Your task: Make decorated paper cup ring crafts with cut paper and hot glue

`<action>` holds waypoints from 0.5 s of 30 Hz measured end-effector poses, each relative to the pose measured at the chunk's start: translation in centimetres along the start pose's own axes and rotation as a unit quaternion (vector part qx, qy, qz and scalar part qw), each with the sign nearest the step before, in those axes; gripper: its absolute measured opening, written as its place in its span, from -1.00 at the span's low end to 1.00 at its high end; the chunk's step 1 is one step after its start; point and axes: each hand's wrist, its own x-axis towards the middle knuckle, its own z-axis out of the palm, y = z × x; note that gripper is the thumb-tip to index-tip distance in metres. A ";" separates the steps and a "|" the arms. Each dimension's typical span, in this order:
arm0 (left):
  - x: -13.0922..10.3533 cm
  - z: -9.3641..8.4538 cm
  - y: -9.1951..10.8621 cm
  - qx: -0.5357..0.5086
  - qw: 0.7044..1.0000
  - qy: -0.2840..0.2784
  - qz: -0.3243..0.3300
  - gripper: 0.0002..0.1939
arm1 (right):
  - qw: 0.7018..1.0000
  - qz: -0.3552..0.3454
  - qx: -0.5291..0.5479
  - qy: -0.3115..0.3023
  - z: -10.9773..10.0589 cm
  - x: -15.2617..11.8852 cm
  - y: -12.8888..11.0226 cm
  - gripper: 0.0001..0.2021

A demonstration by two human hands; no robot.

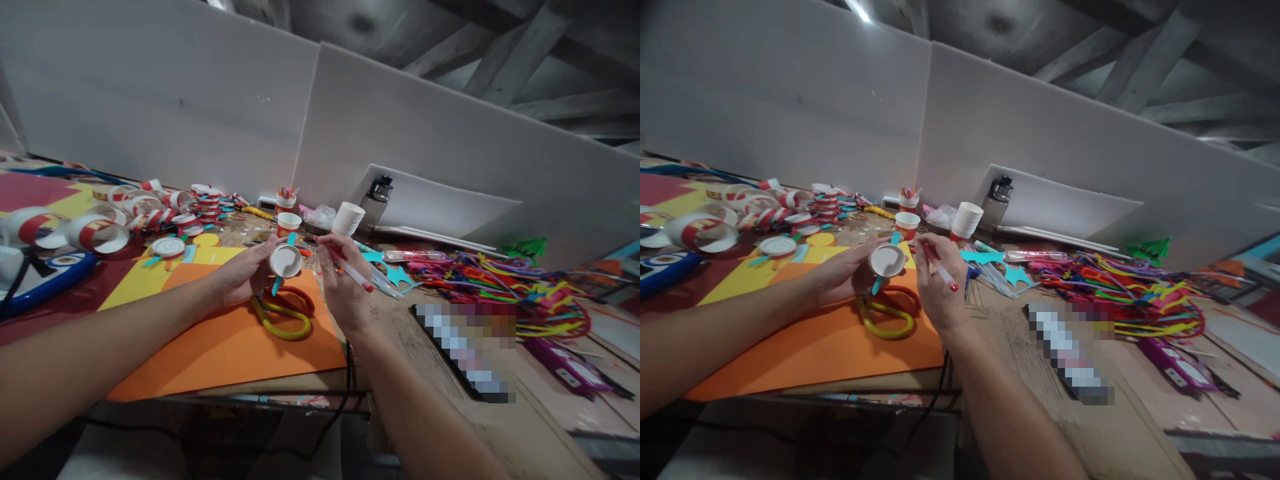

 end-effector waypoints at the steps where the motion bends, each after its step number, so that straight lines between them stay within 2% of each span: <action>1: 0.1 -0.1 0.0 -0.001 1.000 0.007 -0.003 -0.65 | 1.000 0.002 -0.008 -0.003 0.0 0.1 0.2 -0.89; 7: 0.7 -1.0 0.1 0.001 1.000 0.008 0.005 -0.65 | 0.996 0.014 -0.087 -0.013 -1.1 0.6 1.7 -0.82; 10: 1.0 -1.3 0.1 0.002 1.000 0.017 0.003 -0.62 | 0.974 0.015 -0.220 -0.048 -2.8 1.0 2.7 -0.73; 12: 1.1 -1.2 0.1 0.004 0.999 0.032 -0.007 -0.61 | 0.935 0.050 -0.340 -0.087 -4.3 1.2 3.1 -0.68; 15: 1.2 -0.9 0.3 -0.001 0.997 0.071 -0.037 -0.59 | 0.831 0.133 -0.504 -0.194 -6.3 0.8 3.2 -0.68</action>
